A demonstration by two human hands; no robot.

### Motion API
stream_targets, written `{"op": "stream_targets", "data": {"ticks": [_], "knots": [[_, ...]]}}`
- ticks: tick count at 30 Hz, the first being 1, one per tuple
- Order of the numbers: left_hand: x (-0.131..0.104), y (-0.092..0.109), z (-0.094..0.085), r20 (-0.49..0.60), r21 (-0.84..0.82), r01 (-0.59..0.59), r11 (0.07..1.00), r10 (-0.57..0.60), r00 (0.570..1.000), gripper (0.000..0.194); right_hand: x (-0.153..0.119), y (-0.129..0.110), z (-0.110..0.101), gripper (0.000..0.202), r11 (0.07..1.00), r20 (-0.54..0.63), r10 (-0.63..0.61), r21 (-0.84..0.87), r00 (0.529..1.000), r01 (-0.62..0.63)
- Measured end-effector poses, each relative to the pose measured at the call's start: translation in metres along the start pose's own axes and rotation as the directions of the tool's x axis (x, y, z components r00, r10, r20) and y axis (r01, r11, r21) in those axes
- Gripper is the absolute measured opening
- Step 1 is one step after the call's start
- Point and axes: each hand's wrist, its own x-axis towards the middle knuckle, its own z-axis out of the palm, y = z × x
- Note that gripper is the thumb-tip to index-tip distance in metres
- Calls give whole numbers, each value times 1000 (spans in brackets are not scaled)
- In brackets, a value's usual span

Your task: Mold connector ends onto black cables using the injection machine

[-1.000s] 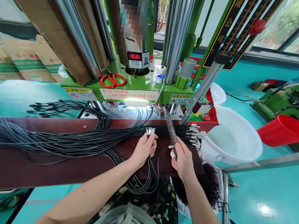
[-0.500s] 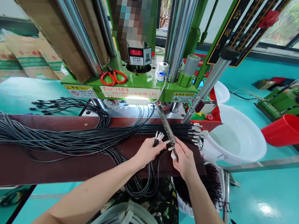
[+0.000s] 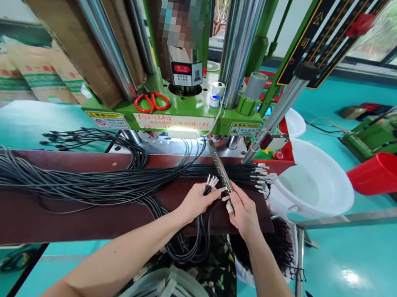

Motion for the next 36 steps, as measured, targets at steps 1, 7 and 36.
{"op": "stream_targets", "data": {"ticks": [1, 7, 36], "knots": [[-1, 0, -1, 5, -8, -5, 1000, 5, 1000, 35, -1, 0, 1, 58, 999, 2, -12, -43, 1000, 12], [0, 5, -4, -8, -107, 32, 994, -33, 999, 37, -2, -2, 1, 57, 998, 15, 3, -55, 1000, -2], [5, 13, -19, -192, -162, -103, 981, 71, 979, 41, -4, -6, 1, 47, 997, 2, 65, 49, 998, -65]]}}
